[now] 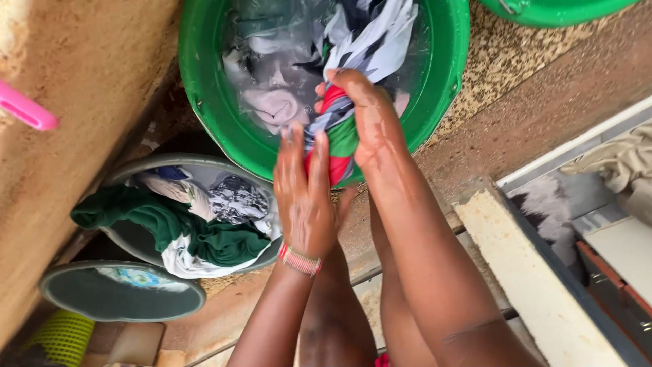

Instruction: Washing clothes by hand in a plastic basin on a balcony.

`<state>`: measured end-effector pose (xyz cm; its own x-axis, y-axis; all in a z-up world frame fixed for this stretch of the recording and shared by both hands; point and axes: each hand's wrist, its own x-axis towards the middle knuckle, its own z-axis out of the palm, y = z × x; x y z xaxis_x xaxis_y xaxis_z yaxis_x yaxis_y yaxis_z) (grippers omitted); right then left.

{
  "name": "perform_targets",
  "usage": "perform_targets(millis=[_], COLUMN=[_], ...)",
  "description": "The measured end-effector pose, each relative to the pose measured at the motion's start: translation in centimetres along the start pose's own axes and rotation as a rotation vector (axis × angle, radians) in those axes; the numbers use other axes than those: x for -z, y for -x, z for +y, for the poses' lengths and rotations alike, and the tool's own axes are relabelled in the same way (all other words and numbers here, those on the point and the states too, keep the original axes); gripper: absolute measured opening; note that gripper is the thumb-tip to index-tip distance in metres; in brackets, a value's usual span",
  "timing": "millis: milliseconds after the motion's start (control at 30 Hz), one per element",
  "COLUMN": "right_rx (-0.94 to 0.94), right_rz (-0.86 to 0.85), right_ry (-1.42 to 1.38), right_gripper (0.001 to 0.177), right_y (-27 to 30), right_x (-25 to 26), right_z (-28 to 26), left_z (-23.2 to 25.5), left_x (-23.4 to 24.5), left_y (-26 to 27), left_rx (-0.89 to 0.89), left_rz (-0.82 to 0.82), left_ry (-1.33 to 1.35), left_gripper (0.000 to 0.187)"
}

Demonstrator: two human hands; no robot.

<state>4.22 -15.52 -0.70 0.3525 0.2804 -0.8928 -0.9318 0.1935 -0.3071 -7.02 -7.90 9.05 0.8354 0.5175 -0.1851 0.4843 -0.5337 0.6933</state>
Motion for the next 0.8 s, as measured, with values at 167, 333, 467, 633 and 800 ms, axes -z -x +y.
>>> perform_targets(millis=[167,333,467,633,800], right_rx=[-0.036,-0.06,-0.128,-0.226,-0.439], right_rz=[-0.069,-0.168,-0.442,-0.675,-0.617], right_ry=[-0.21,-0.167,-0.416,-0.49,-0.783], right_gripper=[0.025,0.018,0.036,0.061,0.074], right_y=[0.1,-0.4,2.5,2.8,2.7], right_x=[-0.7,2.3,-0.4,-0.6,-1.4], right_z=[0.3,-0.5,-2.7,-2.6,-2.8], left_z=[-4.1,-1.2,0.7,-0.5,-3.7], left_x=[-3.6,-2.7,-2.2,-3.1,-3.5], left_y=[-1.0,-0.4,0.2,2.3,3.6], left_rx=[0.146,0.361,0.66,0.851,0.897], left_rz=[-0.048,-0.222,-0.397,-0.497,-0.754], left_ry=[-0.032,0.439,1.439,2.061,2.572], left_gripper=[0.061,0.041,0.039,0.04,0.027])
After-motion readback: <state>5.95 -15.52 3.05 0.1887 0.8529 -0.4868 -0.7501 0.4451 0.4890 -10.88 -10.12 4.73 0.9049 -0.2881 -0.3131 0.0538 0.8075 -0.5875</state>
